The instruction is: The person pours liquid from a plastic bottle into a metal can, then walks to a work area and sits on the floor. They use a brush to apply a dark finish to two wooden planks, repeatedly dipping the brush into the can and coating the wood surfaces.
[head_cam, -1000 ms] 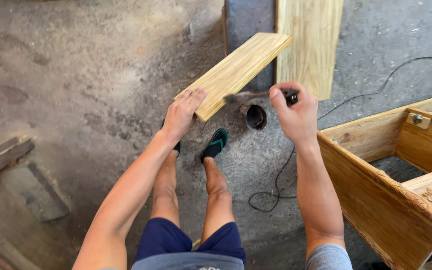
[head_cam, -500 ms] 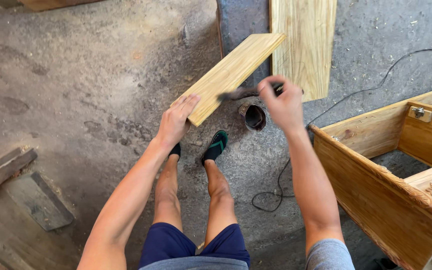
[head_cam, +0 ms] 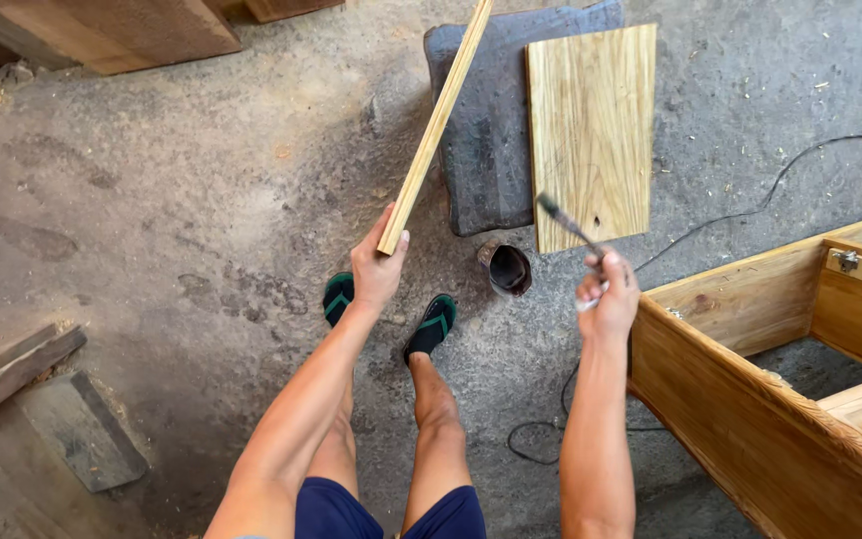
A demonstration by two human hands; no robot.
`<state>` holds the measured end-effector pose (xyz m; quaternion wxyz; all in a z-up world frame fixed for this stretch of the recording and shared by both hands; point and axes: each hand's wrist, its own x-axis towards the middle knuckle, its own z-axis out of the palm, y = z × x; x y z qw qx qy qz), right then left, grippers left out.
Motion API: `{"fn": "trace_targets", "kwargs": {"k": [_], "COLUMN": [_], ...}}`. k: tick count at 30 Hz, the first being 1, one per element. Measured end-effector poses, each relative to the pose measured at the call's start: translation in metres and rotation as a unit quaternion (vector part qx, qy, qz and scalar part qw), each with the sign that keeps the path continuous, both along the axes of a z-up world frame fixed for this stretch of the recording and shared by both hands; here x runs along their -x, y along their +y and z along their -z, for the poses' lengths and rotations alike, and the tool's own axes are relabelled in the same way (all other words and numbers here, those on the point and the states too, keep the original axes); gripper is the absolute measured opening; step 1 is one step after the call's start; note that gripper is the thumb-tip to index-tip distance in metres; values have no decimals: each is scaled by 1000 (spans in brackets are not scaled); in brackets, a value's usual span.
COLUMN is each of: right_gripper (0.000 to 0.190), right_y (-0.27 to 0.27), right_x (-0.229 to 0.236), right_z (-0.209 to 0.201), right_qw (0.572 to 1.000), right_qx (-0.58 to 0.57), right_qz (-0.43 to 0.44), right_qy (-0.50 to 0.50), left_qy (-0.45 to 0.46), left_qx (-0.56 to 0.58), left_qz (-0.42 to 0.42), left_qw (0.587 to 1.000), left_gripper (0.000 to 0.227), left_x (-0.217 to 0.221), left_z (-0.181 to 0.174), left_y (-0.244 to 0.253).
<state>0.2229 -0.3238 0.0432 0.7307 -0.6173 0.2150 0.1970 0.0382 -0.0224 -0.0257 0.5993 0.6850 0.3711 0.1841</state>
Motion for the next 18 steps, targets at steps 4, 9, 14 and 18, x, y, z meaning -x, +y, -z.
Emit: {"fn": "trace_targets", "kwargs": {"k": [4,9,14,18], "right_gripper": [18,19,19,21], "right_y": [-18,-19,-47,-65], "right_x": [29,47,63,71], "right_z": [12,21,29,35], "right_qw": [995,991,989,986], "right_qx": [-47,-86,-107,-102], "right_qz": [53,62,62,78], "right_qy": [67,80,86,102], "left_qy": [31,-23,-32,46], "left_qx": [9,-103,-169,-76], "left_qz": [5,45,104,127], "left_qw": [999,993,980,988], "left_gripper": [56,63,78,85], "left_x": [-36,-84,-93,-87], "left_z": [18,60,87,94], "left_y": [-23,-38,-45,-45]}}
